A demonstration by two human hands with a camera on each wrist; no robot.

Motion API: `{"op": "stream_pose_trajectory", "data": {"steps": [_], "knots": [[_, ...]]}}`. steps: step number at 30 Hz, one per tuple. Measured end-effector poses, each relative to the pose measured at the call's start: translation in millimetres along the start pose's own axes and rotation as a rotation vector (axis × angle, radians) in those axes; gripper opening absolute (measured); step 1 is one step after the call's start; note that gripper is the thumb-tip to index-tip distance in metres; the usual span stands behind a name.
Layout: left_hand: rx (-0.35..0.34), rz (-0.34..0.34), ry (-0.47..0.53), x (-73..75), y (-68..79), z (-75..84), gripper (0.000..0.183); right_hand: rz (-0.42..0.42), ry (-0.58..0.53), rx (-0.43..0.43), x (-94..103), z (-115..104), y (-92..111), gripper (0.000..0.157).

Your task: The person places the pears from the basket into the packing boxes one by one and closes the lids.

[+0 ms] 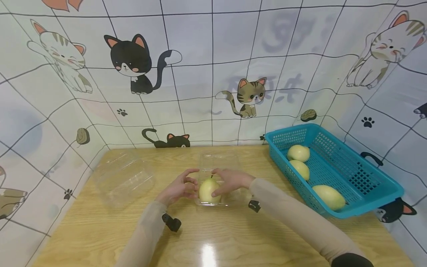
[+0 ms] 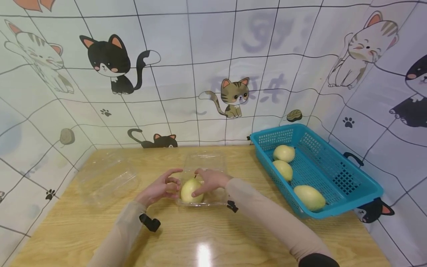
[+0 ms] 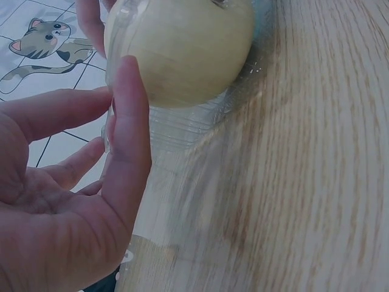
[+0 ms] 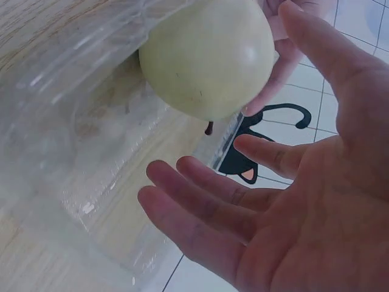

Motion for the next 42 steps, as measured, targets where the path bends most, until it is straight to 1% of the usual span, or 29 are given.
{"op": "stream_pose_trajectory", "data": {"steps": [5, 11, 18, 22, 27, 34, 38, 42], "knots": [[-0.006, 0.000, 0.000, 1.5, 0.4, 0.7, 0.067, 0.023, 0.011, 0.010, 5.3, 4, 8, 0.088], [-0.002, 0.009, 0.004, 1.6, 0.4, -0.3, 0.067, 0.033, -0.012, 0.038, 11.8, 9, 17, 0.087], [-0.017, -0.016, 0.000, 0.8, 0.0, -1.6, 0.068, 0.049, -0.018, 0.062, 16.6, 16, 27, 0.086], [-0.017, -0.001, 0.006, 1.0, 1.2, -1.6, 0.068, 0.061, -0.011, 0.079, 21.0, 18, 35, 0.087], [-0.016, 0.005, 0.007, 1.0, 1.3, -1.0, 0.067, 0.078, 0.016, 0.105, 24.0, 20, 42, 0.082], [-0.015, 0.003, 0.008, 2.3, 0.7, -1.3, 0.068, 0.111, 0.036, 0.091, 25.8, 24, 52, 0.078], [-0.022, -0.011, 0.018, 1.6, 1.0, -1.2, 0.069, 0.141, 0.043, 0.102, 28.5, 29, 60, 0.076], [-0.027, -0.017, 0.022, 1.3, 1.6, -1.4, 0.069, 0.153, 0.050, 0.103, 31.1, 34, 68, 0.076]]}}
Point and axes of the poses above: each hand's wrist, its own y-axis away from the middle knuckle, its own x-axis out of the back of the hand, z = x × y, the point moved 1 cm from there along -y, towards the middle knuckle, and after that the axes turned 11 degrees about -x, right-handed, at the moved point
